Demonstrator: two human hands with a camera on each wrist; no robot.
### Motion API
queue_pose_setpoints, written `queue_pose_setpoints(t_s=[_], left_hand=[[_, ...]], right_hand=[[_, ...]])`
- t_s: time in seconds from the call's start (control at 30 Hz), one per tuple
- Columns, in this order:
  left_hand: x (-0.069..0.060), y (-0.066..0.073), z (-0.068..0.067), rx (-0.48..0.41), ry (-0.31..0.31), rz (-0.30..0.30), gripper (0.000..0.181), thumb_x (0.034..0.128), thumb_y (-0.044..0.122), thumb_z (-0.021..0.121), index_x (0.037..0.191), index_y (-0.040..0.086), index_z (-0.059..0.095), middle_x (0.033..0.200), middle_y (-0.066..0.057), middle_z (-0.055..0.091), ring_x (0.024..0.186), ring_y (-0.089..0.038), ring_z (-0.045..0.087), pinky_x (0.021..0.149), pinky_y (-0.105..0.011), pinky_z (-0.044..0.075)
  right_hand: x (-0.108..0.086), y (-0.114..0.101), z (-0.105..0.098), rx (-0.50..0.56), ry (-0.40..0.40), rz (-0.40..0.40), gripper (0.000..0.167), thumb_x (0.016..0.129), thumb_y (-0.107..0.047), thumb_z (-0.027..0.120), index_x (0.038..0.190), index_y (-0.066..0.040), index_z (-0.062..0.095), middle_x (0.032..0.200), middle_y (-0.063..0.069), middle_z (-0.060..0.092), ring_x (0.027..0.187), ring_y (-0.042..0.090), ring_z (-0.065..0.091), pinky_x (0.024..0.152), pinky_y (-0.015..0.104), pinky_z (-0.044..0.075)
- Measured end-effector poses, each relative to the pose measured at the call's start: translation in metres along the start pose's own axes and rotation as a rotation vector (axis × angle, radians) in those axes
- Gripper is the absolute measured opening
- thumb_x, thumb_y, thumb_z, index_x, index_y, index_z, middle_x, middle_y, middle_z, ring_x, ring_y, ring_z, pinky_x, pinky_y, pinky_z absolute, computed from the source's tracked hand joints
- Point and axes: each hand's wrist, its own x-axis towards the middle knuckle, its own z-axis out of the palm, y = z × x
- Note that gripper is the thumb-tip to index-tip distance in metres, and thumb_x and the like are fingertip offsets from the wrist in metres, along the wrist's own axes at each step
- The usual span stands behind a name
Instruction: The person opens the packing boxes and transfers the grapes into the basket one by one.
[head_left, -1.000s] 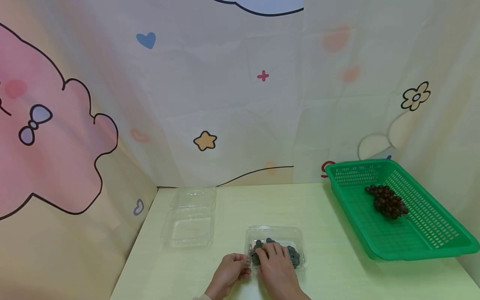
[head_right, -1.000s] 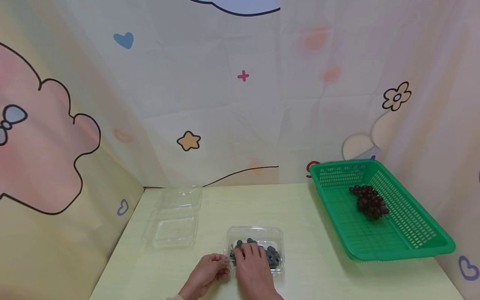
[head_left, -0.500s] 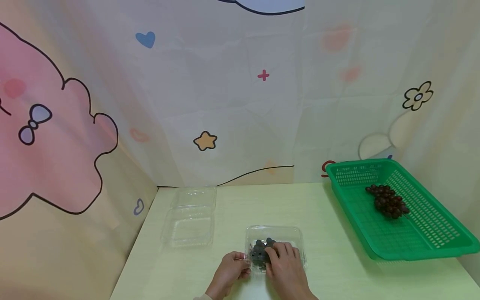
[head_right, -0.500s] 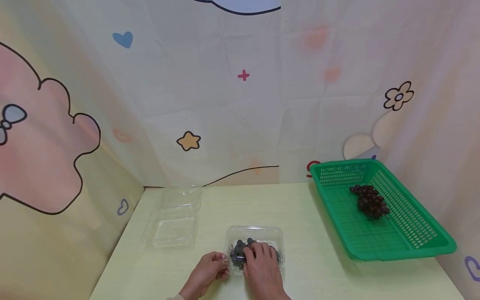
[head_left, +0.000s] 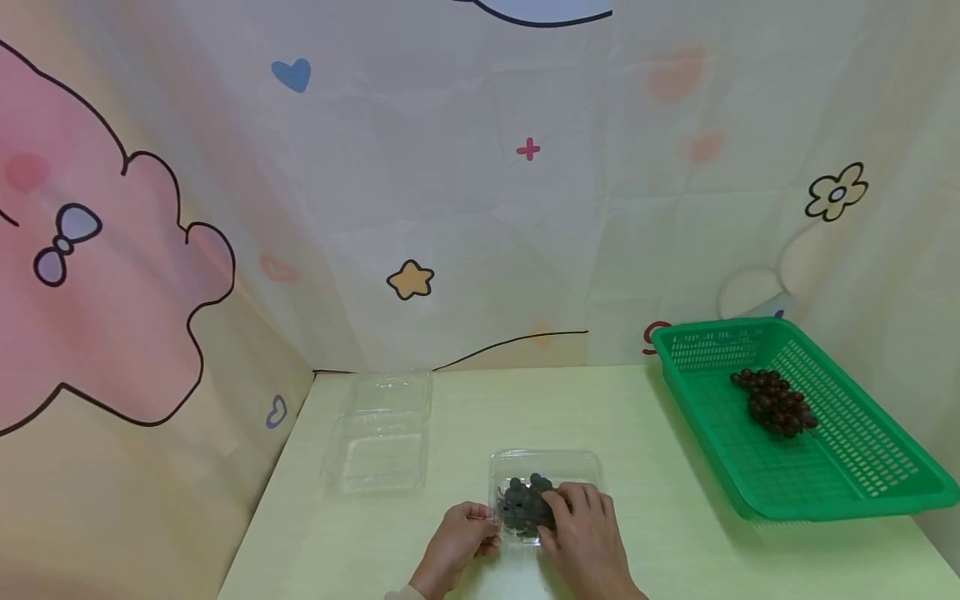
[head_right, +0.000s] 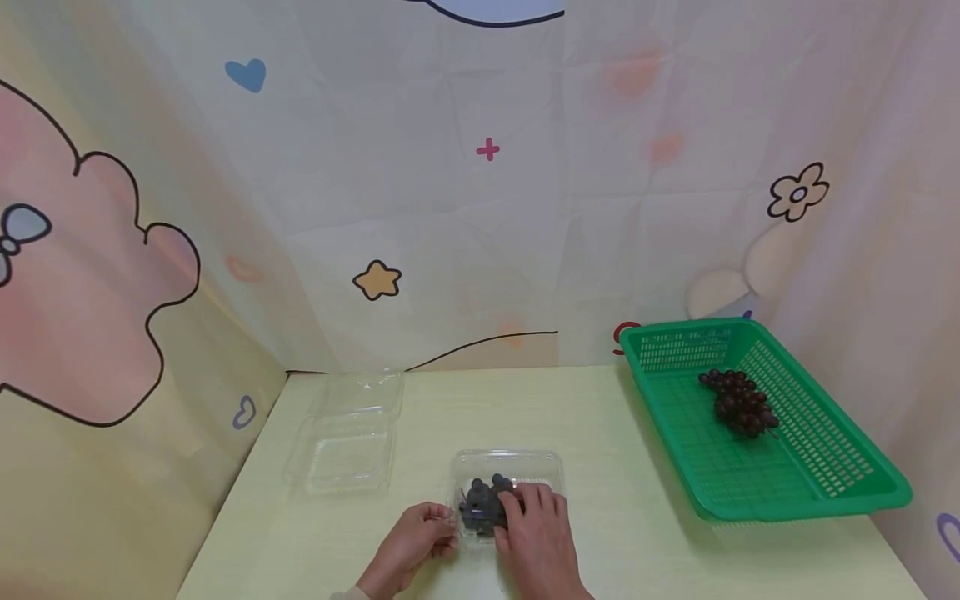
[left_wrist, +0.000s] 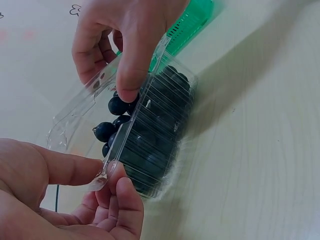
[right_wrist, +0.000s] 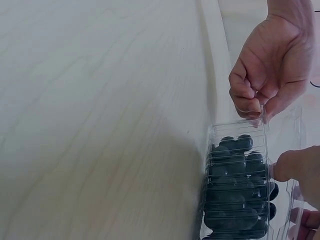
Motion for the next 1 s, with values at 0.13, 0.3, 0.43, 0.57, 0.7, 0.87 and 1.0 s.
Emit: queue_pose_setpoints(t_s=[0.13, 0.3, 0.43, 0.57, 0.7, 0.87, 1.0], left_hand=[[0.001, -0.002, 0.000, 0.007, -0.002, 0.004, 0.010, 0.0914, -0.003, 0.062, 0.100, -0.007, 0.058, 0.079, -0.004, 0.060, 0.064, -0.010, 0.058, 0.059, -0.021, 0.051], [-0.001, -0.002, -0.002, -0.003, -0.009, 0.012, 0.013, 0.0901, -0.003, 0.063, 0.100, -0.009, 0.057, 0.079, -0.004, 0.061, 0.064, -0.010, 0.059, 0.060, -0.022, 0.051], [-0.002, 0.000, -0.002, -0.011, -0.013, 0.018, 0.014, 0.0876, -0.003, 0.063, 0.100, -0.006, 0.057, 0.078, -0.005, 0.062, 0.064, -0.011, 0.059, 0.060, -0.023, 0.052], [-0.004, 0.002, -0.001, -0.017, -0.023, 0.015, 0.015, 0.0855, -0.003, 0.064, 0.099, -0.004, 0.057, 0.078, -0.006, 0.064, 0.065, -0.012, 0.060, 0.060, -0.023, 0.052], [-0.005, 0.003, -0.002, -0.017, -0.021, 0.013, 0.018, 0.0858, -0.003, 0.064, 0.101, -0.007, 0.057, 0.080, -0.006, 0.064, 0.066, -0.012, 0.061, 0.061, -0.024, 0.053], [-0.004, 0.003, -0.004, -0.013, -0.015, 0.004, 0.019, 0.0867, -0.004, 0.064, 0.103, -0.009, 0.056, 0.081, -0.007, 0.063, 0.066, -0.013, 0.061, 0.063, -0.025, 0.054], [-0.003, 0.001, -0.004, -0.003, -0.015, 0.001, 0.018, 0.0865, -0.004, 0.063, 0.103, -0.008, 0.056, 0.080, -0.005, 0.062, 0.066, -0.013, 0.060, 0.062, -0.025, 0.054]], right_hand=[[-0.002, 0.003, -0.001, 0.013, 0.008, 0.002, 0.046, 0.071, -0.029, 0.093, 0.107, -0.010, 0.071, 0.106, 0.007, 0.057, 0.099, 0.029, 0.053, 0.083, 0.048, 0.046], [-0.005, 0.008, -0.002, 0.027, 0.058, -0.011, 0.047, 0.069, -0.027, 0.094, 0.105, -0.010, 0.071, 0.103, 0.007, 0.057, 0.096, 0.029, 0.053, 0.080, 0.048, 0.046], [-0.007, 0.012, -0.003, 0.024, 0.070, -0.011, 0.048, 0.068, -0.029, 0.095, 0.106, -0.010, 0.072, 0.102, 0.006, 0.057, 0.094, 0.029, 0.053, 0.079, 0.048, 0.046], [-0.009, 0.015, -0.004, 0.027, 0.054, 0.015, 0.049, 0.069, -0.030, 0.094, 0.108, -0.009, 0.072, 0.104, 0.008, 0.057, 0.097, 0.030, 0.054, 0.082, 0.049, 0.047], [-0.012, 0.020, -0.004, 0.031, 0.059, 0.035, 0.048, 0.070, -0.026, 0.094, 0.108, -0.008, 0.072, 0.106, 0.009, 0.058, 0.099, 0.031, 0.054, 0.081, 0.049, 0.047], [-0.015, 0.031, -0.005, 0.027, 0.119, 0.043, 0.051, 0.066, -0.024, 0.096, 0.107, -0.006, 0.072, 0.103, 0.011, 0.058, 0.094, 0.031, 0.054, 0.077, 0.048, 0.046], [-0.018, 0.034, -0.005, 0.037, 0.174, 0.025, 0.053, 0.063, -0.024, 0.097, 0.106, -0.006, 0.072, 0.100, 0.012, 0.058, 0.087, 0.029, 0.054, 0.071, 0.046, 0.046]])
